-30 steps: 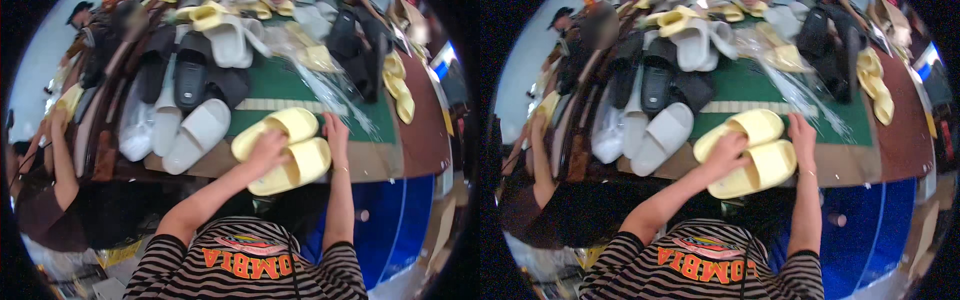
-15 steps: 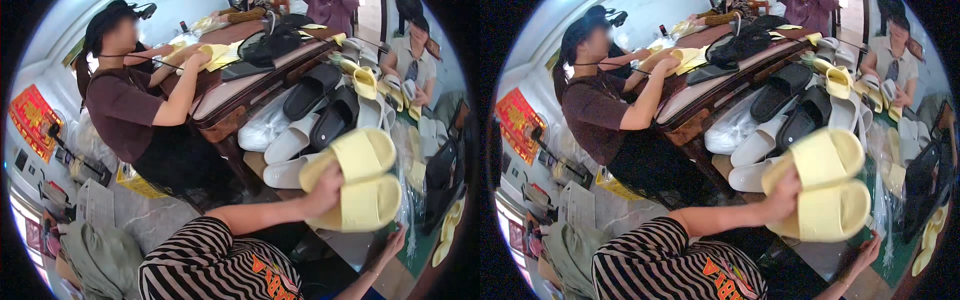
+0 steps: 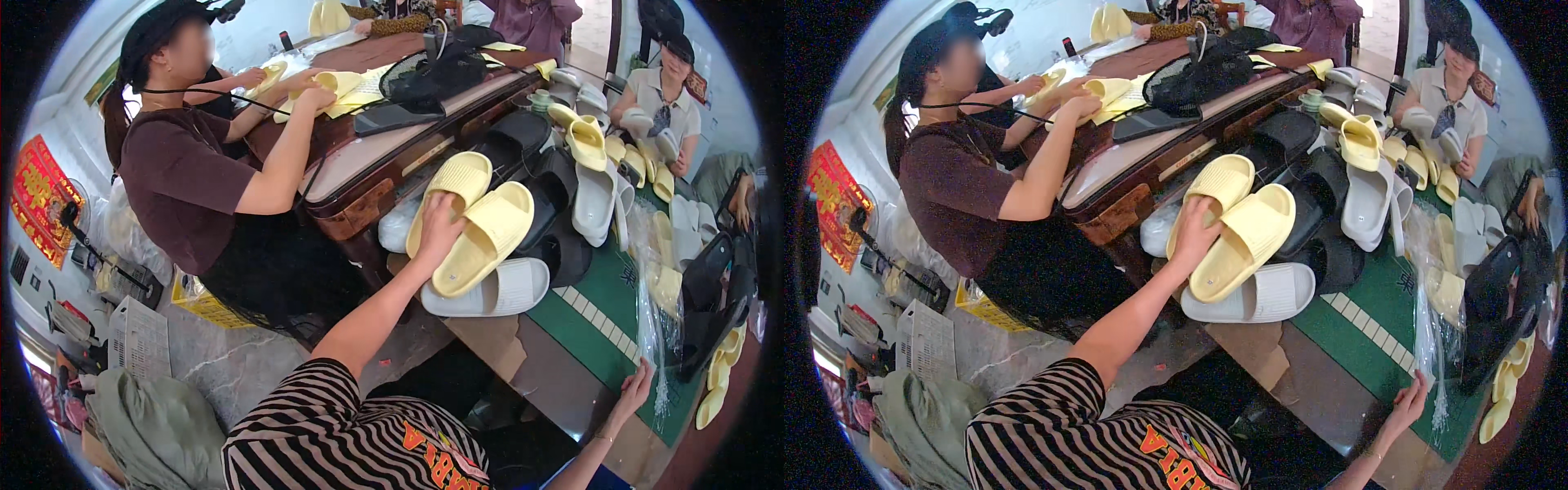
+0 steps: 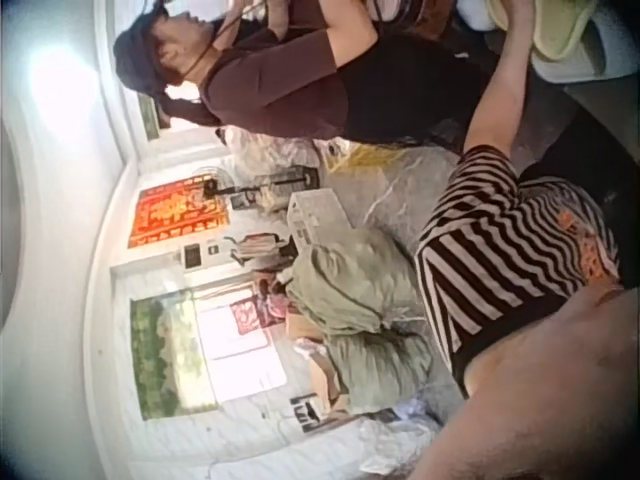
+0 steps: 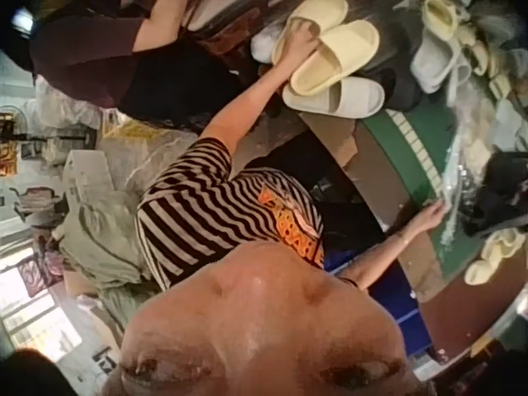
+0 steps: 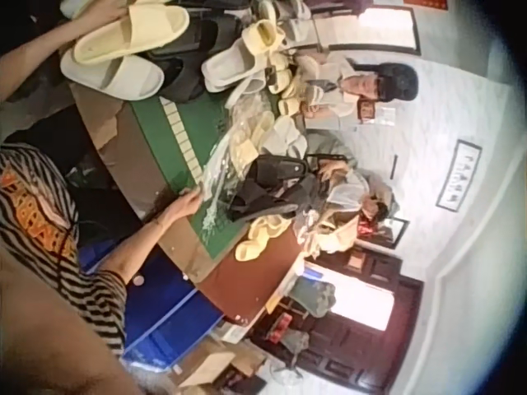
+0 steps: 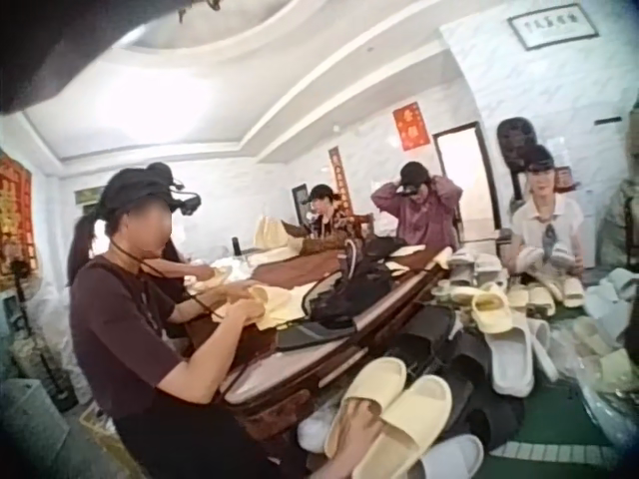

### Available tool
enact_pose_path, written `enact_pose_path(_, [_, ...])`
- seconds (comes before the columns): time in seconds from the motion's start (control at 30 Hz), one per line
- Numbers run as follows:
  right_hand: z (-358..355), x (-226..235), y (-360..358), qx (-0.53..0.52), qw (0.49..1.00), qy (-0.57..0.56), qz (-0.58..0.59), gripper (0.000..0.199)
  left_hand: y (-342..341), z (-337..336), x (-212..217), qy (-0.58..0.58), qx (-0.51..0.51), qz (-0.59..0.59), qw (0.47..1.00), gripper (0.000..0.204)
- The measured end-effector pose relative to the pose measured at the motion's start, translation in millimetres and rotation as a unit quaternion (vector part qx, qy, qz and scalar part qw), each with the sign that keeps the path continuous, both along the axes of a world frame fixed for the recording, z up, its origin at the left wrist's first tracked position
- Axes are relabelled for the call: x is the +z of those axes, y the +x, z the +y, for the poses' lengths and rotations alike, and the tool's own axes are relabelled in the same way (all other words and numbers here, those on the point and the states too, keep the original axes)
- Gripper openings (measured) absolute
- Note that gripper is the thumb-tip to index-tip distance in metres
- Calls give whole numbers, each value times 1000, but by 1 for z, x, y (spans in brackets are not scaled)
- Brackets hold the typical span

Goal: The person pairs slippers by threading plastic tag fasteners through each pair by hand, securing them together, and placing the fastened slippers on the table.

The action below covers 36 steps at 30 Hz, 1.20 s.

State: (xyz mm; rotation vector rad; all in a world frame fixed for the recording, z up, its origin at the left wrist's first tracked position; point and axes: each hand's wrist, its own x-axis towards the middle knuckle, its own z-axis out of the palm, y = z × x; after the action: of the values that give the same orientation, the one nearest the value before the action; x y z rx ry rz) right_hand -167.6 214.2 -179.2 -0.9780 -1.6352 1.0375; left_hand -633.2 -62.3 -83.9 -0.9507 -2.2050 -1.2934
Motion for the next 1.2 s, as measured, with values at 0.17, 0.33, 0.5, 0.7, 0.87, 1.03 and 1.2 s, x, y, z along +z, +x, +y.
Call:
enact_pose_path(0.17, [-96,133,-85,23,995,97,-25,55,-9,-14,-6,-13,-56,20,998,45])
enact_pose_path(0.33, [-153,224,-140,332,780,459,-268,48,11,-43,4,-16,-30,-23,999,47])
enact_pose_path(0.5, [-60,186,-118,143,946,248,-154,41,119,-25,17,-56,-30,155,986,45])
enact_pose_path(0.7, [52,188,-20,-295,850,269,-344,48,185,-16,-27,-84,-261,111,955,34])
enact_pose_path(0.87, [94,206,10,-332,790,204,-474,59,204,9,-56,-112,-297,139,938,24])
enact_pose_path(1.03, [123,237,44,-384,765,200,-478,43,198,5,-62,-104,-289,104,946,23])
enact_pose_path(1.2, [111,299,78,-353,788,239,-445,43,201,7,-61,-111,-294,119,942,22])
